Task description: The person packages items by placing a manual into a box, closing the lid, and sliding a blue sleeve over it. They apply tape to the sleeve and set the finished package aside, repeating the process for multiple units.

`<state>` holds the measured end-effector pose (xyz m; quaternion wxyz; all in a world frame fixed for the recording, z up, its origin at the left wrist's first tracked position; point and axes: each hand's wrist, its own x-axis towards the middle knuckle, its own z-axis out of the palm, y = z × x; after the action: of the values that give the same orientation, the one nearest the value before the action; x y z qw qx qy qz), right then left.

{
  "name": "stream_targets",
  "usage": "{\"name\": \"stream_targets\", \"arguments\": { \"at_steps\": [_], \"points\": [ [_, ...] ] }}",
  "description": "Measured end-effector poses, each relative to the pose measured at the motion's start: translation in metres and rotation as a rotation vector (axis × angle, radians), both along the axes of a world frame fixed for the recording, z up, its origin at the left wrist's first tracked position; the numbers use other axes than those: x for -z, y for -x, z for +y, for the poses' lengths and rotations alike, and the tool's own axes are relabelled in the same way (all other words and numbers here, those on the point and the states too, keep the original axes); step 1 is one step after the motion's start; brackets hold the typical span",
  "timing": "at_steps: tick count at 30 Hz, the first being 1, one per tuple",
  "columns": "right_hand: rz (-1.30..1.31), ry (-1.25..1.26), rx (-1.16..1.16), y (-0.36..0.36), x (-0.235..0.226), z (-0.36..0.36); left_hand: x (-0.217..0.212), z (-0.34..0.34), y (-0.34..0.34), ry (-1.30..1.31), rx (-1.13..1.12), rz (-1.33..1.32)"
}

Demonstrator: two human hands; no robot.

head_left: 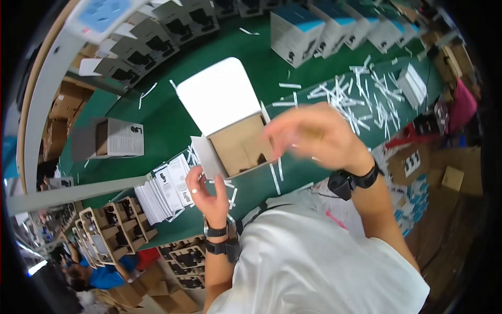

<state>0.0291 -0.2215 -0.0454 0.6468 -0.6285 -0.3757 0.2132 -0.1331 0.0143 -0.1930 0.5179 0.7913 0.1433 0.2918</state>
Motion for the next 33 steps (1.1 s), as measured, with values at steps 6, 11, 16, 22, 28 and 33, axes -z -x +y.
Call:
{"name": "stream_targets", "arguments": {
  "at_steps": [6,11,16,22,28,33],
  "points": [
    [-0.061,0.231,0.309,0.039,0.111,0.014,-0.038,-0.014,-0.008,-0.312,0.298,-0.014],
    [-0.260,0.342,0.264,0.036,0.105,0.008,-0.040,-0.029,-0.018,-0.772,0.438,0.258],
    [-0.377,0.609,0.546,0.010,0.109,0.009,-0.016,-0.032,-0.022,-0.778,0.394,0.171],
    [-0.530,0.613,0.578,0.005,0.113,0.019,-0.017,-0.030,-0.022,-0.721,0.398,0.177],
    [-0.545,0.603,0.616,0.004,0.115,0.023,-0.016,-0.028,-0.021,-0.723,0.405,0.185],
    [-0.477,0.552,0.580,0.004,0.115,0.029,-0.018,-0.027,-0.021,-0.765,0.401,0.207]
  ]
}}
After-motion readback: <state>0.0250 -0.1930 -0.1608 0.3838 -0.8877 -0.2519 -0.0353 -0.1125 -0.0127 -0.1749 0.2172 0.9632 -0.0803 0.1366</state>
